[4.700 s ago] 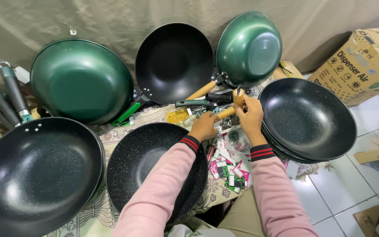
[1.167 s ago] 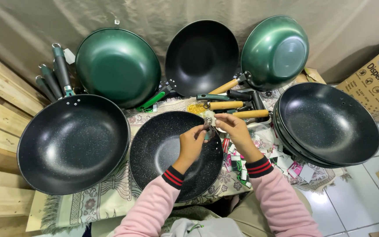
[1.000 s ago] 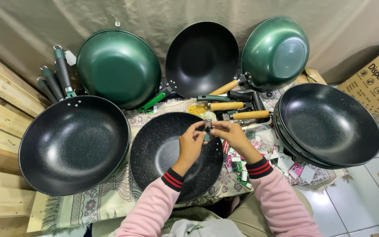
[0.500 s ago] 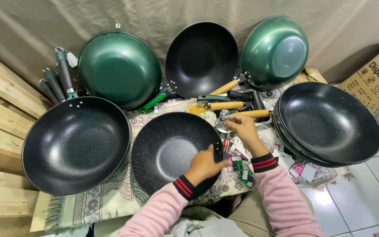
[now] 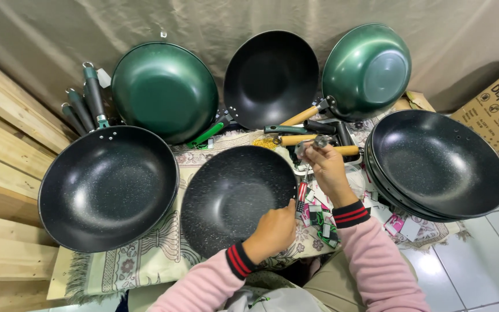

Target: Assemble and clean pans using a cloth and screwdriver

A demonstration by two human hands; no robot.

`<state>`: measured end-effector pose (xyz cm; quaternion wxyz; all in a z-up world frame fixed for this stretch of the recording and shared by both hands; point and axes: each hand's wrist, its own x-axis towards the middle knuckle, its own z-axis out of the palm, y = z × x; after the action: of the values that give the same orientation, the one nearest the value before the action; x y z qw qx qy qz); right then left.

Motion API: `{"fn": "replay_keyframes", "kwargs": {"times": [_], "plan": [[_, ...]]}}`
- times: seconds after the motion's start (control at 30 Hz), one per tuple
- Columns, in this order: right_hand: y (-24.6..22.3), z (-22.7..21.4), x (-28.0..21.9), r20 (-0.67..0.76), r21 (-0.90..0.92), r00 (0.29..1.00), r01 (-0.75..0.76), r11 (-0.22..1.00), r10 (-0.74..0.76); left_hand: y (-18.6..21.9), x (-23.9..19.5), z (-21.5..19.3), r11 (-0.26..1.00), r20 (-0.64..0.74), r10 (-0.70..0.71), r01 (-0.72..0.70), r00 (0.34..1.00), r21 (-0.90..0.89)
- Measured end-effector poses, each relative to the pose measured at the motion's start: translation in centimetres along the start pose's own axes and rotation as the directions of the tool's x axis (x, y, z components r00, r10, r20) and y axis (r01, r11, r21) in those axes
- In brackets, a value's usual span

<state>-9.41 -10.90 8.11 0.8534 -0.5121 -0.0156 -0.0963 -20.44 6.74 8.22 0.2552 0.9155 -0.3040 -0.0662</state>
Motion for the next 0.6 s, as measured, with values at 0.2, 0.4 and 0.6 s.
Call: {"fn": "replay_keyframes", "kwargs": {"times": [0.2,0.4,0.6], "plan": [[-1.1,3.2,0.2,0.004,-0.164,0.962,0.270,0.949,-0.273,0.1,-3.1,-7.4,0.997,-0.136,-0.075,0.073,0.988,-0.019],[-3.3,7.0,-1.6,-0.018,-0.175,0.922,0.377,0.909,-0.386,-1.4,-5.3,-13.1,0.984,-0.416,-0.155,0.105,0.896,-0.142],[-1.1,5.1,0.0,0.046,-0.411,0.863,0.475,0.778,-0.503,-2.6,-5.8,-13.6,0.965,-0.593,-0.109,-0.057,0.798,-0.254]]}}
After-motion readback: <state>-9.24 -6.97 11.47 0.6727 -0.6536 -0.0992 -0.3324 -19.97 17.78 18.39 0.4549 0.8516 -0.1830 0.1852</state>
